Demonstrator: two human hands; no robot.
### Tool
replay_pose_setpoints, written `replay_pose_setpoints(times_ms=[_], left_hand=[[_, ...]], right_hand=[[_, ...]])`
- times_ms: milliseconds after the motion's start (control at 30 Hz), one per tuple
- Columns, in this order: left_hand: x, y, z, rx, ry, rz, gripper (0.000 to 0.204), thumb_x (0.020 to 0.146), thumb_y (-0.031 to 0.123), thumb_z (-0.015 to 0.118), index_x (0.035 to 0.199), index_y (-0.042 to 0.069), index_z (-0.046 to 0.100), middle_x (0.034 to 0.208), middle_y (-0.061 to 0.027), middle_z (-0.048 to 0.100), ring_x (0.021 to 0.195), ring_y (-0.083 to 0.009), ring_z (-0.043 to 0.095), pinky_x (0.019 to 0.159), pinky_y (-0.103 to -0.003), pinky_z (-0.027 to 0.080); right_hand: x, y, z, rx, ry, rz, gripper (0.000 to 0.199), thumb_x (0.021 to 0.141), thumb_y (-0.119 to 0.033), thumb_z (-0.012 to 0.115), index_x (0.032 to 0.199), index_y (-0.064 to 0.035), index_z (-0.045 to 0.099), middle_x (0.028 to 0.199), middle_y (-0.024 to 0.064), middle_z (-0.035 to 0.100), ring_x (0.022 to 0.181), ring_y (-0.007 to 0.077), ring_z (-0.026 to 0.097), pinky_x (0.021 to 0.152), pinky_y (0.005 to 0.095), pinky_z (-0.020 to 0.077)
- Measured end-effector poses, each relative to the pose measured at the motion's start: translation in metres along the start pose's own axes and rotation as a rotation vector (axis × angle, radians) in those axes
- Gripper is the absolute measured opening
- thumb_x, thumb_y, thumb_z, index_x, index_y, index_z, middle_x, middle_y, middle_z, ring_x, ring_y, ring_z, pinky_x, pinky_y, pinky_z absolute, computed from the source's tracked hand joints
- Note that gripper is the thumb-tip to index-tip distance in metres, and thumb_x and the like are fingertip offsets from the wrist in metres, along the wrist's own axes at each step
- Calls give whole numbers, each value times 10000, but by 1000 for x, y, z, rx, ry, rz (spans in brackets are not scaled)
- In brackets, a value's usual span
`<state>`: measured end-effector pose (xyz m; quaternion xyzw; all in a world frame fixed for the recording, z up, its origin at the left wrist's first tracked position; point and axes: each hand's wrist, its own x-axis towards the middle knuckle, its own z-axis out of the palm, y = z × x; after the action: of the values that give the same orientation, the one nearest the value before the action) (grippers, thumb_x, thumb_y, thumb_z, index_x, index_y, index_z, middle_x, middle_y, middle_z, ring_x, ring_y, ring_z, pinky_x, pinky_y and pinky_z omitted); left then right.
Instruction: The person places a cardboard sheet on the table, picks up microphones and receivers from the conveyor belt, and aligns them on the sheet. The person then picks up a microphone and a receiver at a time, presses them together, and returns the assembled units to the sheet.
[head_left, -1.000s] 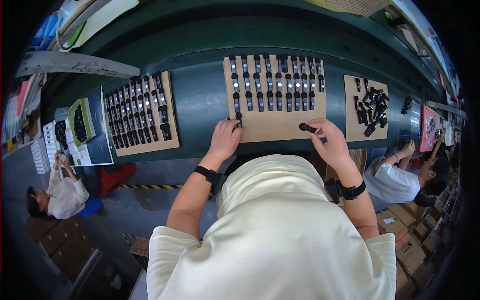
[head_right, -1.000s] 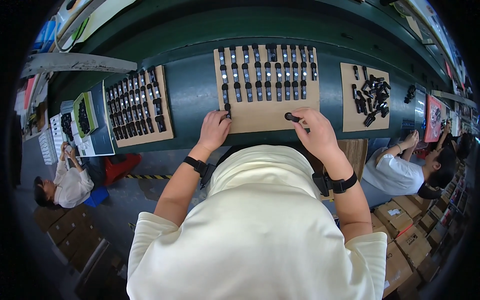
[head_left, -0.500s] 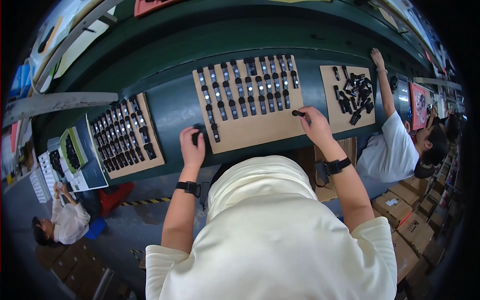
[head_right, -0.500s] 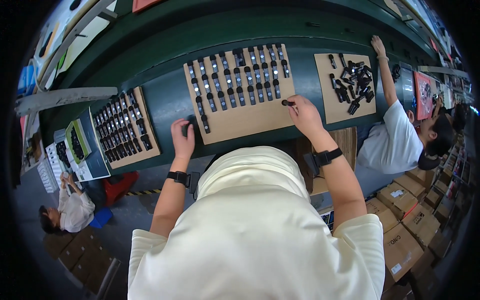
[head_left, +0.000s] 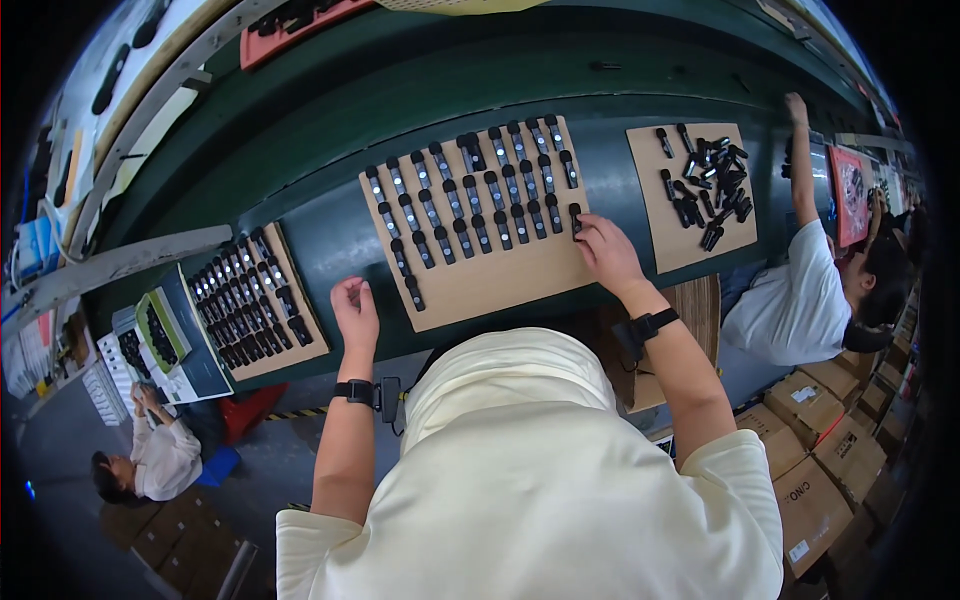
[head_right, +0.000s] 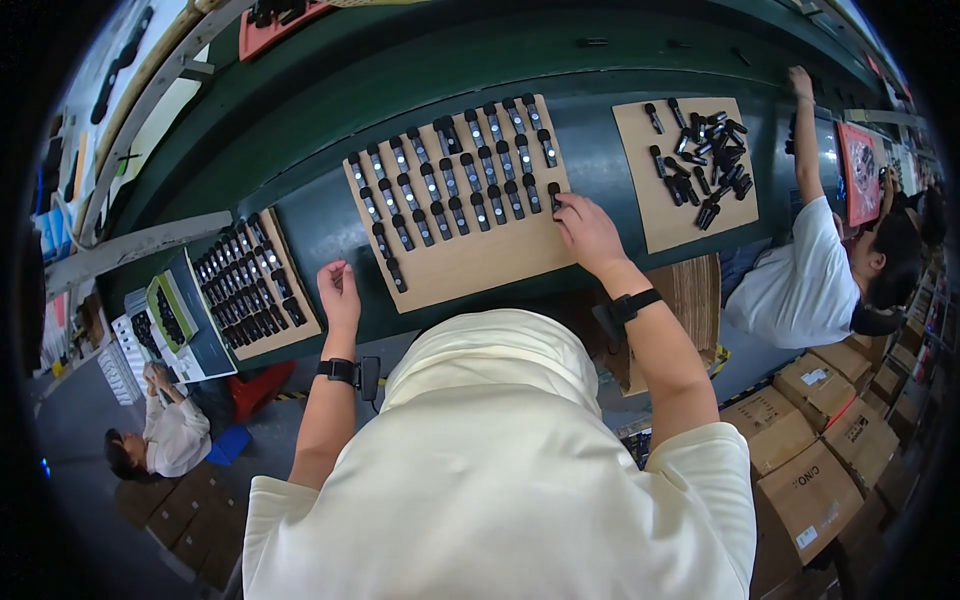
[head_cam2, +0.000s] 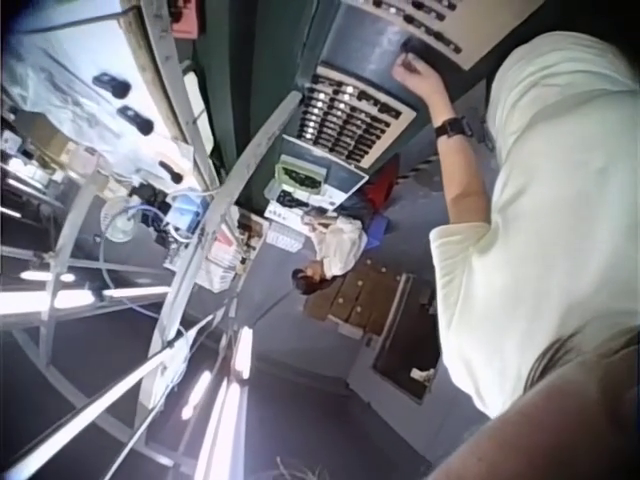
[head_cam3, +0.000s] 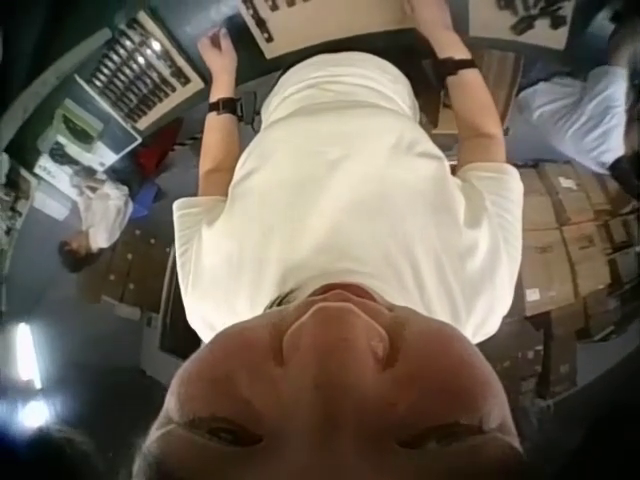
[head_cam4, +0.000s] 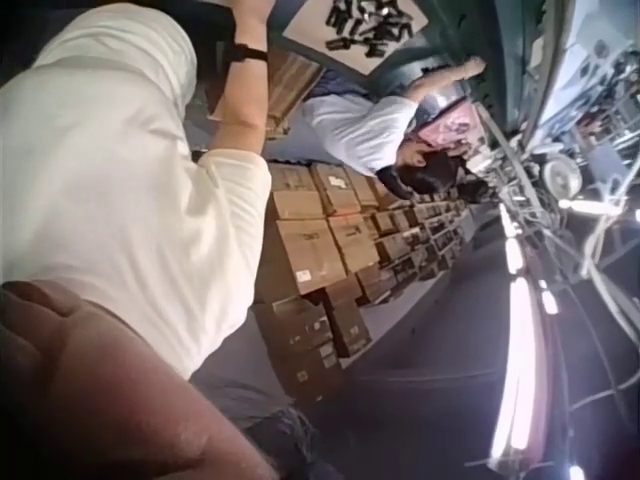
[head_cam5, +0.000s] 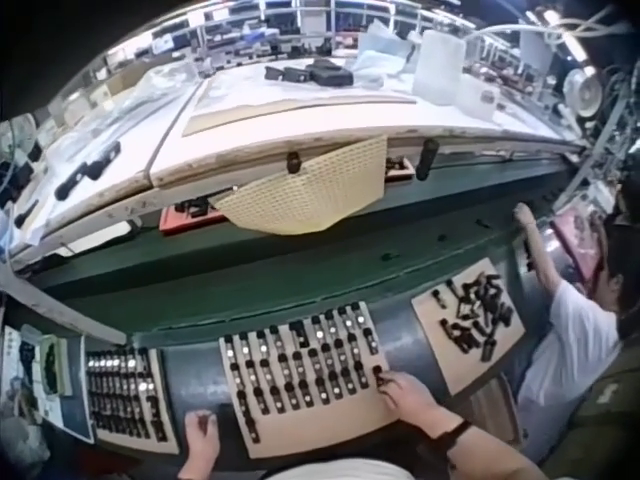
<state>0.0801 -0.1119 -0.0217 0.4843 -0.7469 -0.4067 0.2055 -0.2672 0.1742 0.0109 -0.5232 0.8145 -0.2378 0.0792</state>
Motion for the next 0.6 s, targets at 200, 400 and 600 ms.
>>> replay_pose_setpoints(times_ms=[200,400,600], left_hand=[[7,7,1,32,-25,-8,150,926,65,599,1053,-8,566,1158,-146,544,1006,-241,589,876,-324,503],[10,12,4,55,-36,0,146,926,55,595,1054,-7,564,1179,-152,540,1027,-246,583,881,-331,504],[8,6,12,44,-41,-1,147,928,60,595,1055,-6,561,1179,-151,539,1022,-244,582,874,-333,507]], right_hand=[[1,7,6,-8,22,5,138,795,-25,640,921,-61,598,1185,91,593,1038,312,594,887,382,495],[13,13,4,-35,31,5,131,798,-22,619,918,-71,597,1184,88,595,1041,307,591,892,380,489],[12,10,-12,-11,17,-47,160,785,-43,647,936,-75,606,1173,96,593,1039,305,591,889,392,488]])
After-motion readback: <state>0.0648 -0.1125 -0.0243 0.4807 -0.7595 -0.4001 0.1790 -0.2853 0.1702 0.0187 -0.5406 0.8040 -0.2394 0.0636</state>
